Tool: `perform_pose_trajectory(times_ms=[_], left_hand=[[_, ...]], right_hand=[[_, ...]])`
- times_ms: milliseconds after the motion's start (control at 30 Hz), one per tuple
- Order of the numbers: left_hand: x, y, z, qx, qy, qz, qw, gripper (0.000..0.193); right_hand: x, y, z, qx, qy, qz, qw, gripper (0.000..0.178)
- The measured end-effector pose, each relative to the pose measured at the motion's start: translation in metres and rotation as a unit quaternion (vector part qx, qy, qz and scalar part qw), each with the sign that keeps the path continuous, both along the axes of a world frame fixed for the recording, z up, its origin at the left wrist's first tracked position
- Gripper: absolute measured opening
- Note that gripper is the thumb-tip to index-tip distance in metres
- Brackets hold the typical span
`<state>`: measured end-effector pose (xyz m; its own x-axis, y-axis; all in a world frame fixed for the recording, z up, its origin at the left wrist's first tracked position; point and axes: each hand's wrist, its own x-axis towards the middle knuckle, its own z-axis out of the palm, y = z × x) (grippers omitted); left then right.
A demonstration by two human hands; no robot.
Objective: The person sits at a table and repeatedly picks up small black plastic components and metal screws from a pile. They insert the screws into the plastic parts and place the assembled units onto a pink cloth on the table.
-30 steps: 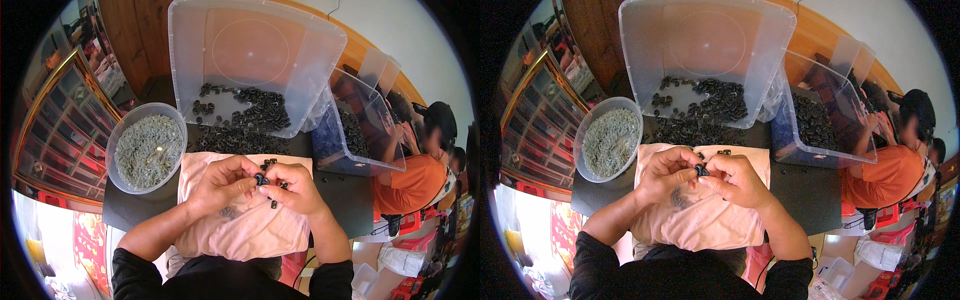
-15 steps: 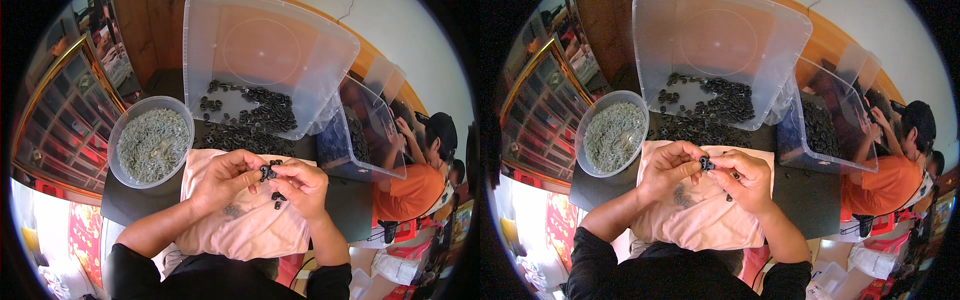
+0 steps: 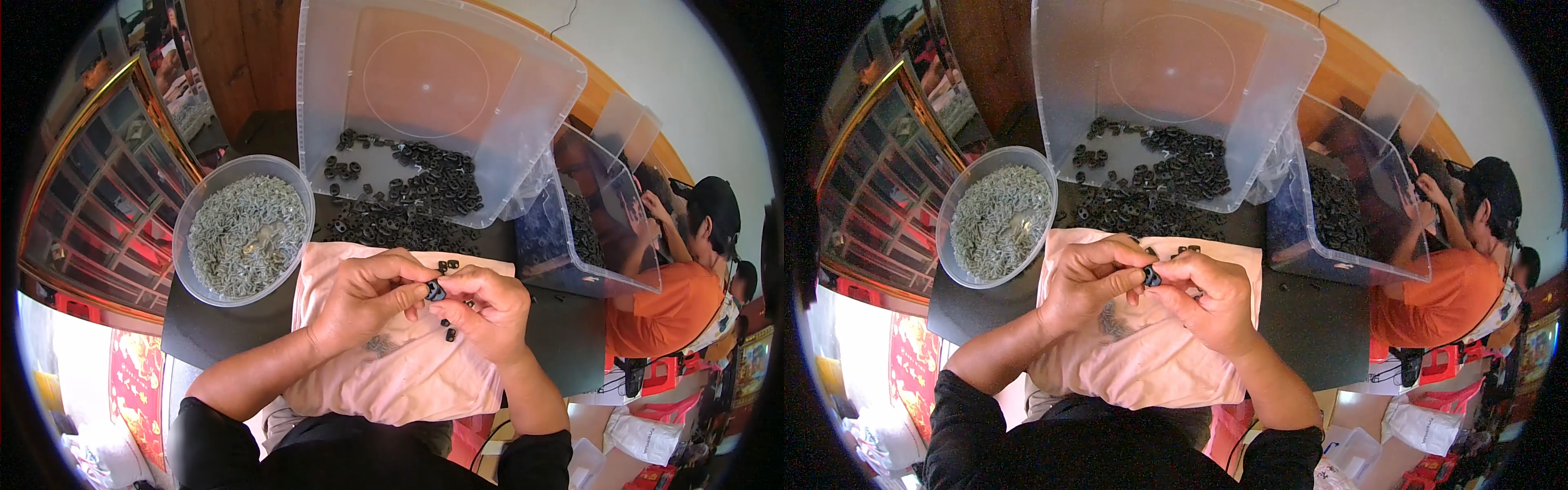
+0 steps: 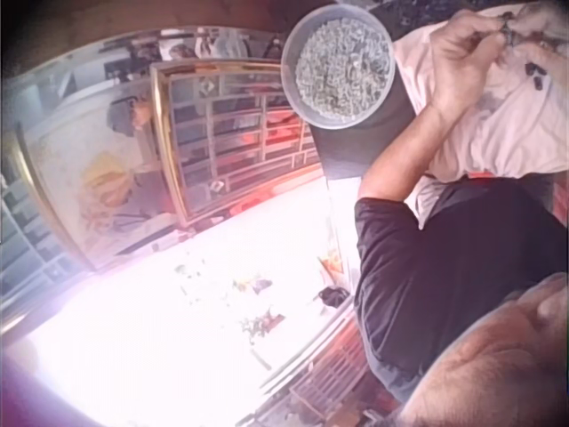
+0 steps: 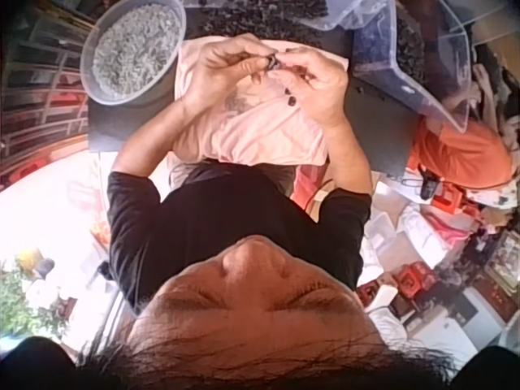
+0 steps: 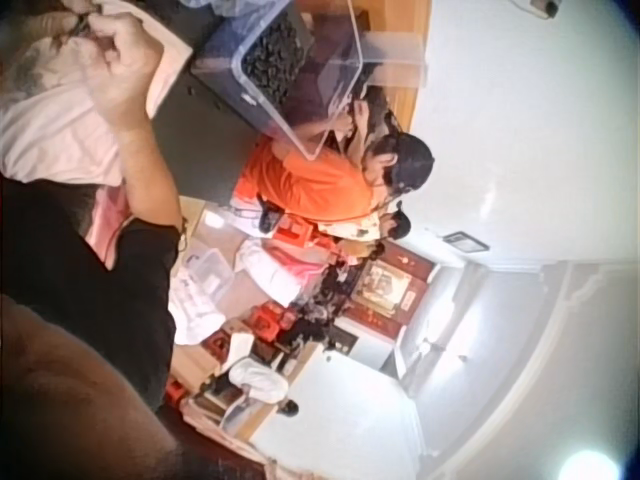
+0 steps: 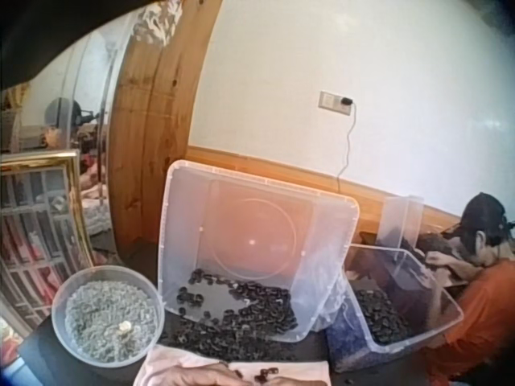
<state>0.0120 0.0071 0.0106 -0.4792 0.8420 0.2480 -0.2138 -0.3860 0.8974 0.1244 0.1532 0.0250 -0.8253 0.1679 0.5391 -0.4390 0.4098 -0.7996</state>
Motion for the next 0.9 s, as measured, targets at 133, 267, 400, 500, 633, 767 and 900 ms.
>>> perform_pose_trajectory(times_ms=[133, 267, 400, 500, 633, 767, 900], left_hand=[[-0.005, -0.001, -0.001, -0.030, 0.023, -0.036, 0.999, 0.015], [-0.007, 0.000, 0.007, -0.046, -0.017, -0.038, 0.998, 0.026], [-0.012, 0.000, 0.007, -0.068, -0.007, -0.074, 0.995, 0.030], [-0.013, -0.001, 0.006, -0.072, -0.004, -0.081, 0.994, 0.029], [-0.011, -0.001, 0.008, -0.083, -0.010, -0.073, 0.994, 0.025], [-0.003, -0.002, 0.007, -0.087, -0.029, -0.102, 0.991, 0.019], [0.000, 0.000, 0.005, -0.049, -0.087, -0.064, 0.993, 0.012]], right_hand=[[0.001, -0.004, -0.003, -0.088, -0.054, 0.003, 0.995, 0.029], [0.001, 0.002, 0.005, -0.033, -0.108, 0.035, 0.993, 0.030], [0.000, 0.002, 0.000, 0.008, -0.095, 0.044, 0.995, 0.032], [0.000, 0.000, 0.000, 0.021, -0.089, 0.035, 0.995, 0.029], [-0.001, -0.003, -0.001, 0.083, -0.051, -0.003, 0.995, 0.022], [-0.003, -0.003, 0.001, 0.100, -0.014, 0.003, 0.995, 0.019], [-0.007, 0.003, 0.004, 0.089, 0.032, 0.001, 0.995, 0.019]])
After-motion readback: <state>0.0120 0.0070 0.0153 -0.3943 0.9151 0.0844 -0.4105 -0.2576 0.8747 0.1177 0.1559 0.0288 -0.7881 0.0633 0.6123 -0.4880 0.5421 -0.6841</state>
